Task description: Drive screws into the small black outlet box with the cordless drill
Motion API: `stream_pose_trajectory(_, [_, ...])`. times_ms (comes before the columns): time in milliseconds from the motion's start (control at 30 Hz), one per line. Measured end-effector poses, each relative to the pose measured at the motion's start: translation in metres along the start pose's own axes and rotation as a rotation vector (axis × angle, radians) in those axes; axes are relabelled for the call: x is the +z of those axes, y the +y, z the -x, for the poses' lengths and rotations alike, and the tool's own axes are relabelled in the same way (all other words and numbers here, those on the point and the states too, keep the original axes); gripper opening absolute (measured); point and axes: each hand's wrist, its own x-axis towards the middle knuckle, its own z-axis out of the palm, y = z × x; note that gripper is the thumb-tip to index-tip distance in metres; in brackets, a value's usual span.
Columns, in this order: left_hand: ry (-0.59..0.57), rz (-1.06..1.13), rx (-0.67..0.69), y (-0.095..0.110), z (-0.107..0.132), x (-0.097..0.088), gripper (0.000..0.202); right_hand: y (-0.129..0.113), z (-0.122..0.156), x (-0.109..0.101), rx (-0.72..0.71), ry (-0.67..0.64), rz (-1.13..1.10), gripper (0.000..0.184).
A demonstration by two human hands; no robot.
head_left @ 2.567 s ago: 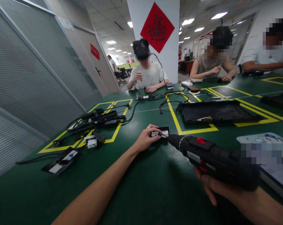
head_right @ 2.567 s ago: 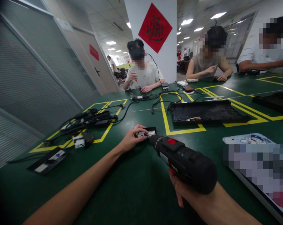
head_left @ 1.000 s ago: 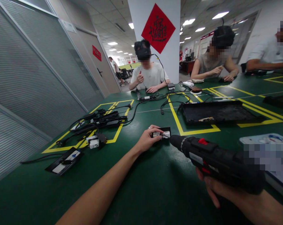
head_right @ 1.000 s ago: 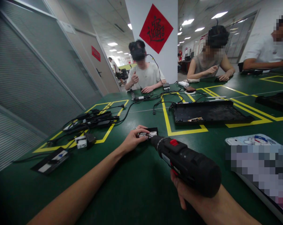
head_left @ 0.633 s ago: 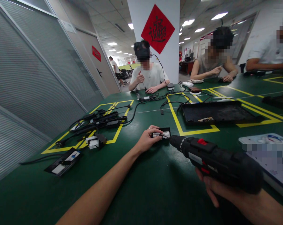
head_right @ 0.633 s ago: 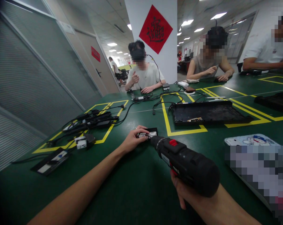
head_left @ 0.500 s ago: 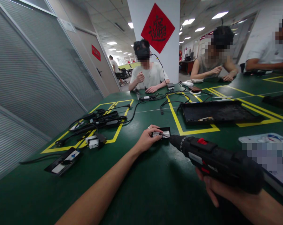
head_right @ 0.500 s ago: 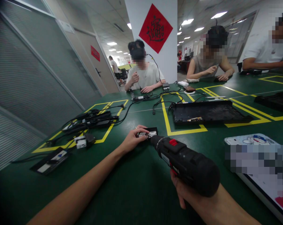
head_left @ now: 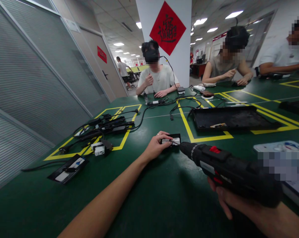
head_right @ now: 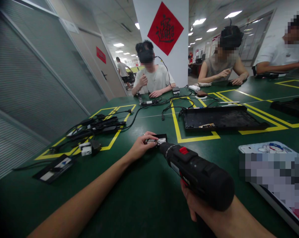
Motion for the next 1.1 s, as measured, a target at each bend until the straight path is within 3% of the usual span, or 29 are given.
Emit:
stream_pose_trajectory(167, [-0.005, 0.024, 0.002, -0.003, 0.000, 0.000, 0.020, 0.001, 0.003, 0.002, -0.057, 0.029, 0.049, 0.012])
stream_pose_trajectory(400, [-0.004, 0.025, 0.001, -0.006, -0.001, 0.000, 0.021, -0.001, -0.005, -0.002, 0.050, -0.050, 0.080, 0.017])
stream_pose_trajectory(567, [0.000, 0.008, -0.005, -0.004, -0.001, 0.000, 0.021, -0.006, 0.004, 0.002, -0.035, 0.068, 0.103, 0.015])
stream_pose_trajectory(733, [0.000, 0.003, -0.005, -0.003, -0.001, 0.000, 0.021, -0.005, 0.004, 0.003, -0.063, 0.028, 0.016, 0.018])
stream_pose_trajectory(1000, [-0.004, -0.012, 0.011, -0.005, -0.001, 0.000, 0.021, -0.024, 0.016, 0.004, -0.030, 0.028, 0.060, 0.017])
stream_pose_trajectory(1100, [-0.001, -0.023, 0.015, -0.004, -0.001, 0.000, 0.020, -0.019, 0.012, 0.004, -0.022, 0.029, 0.045, 0.017])
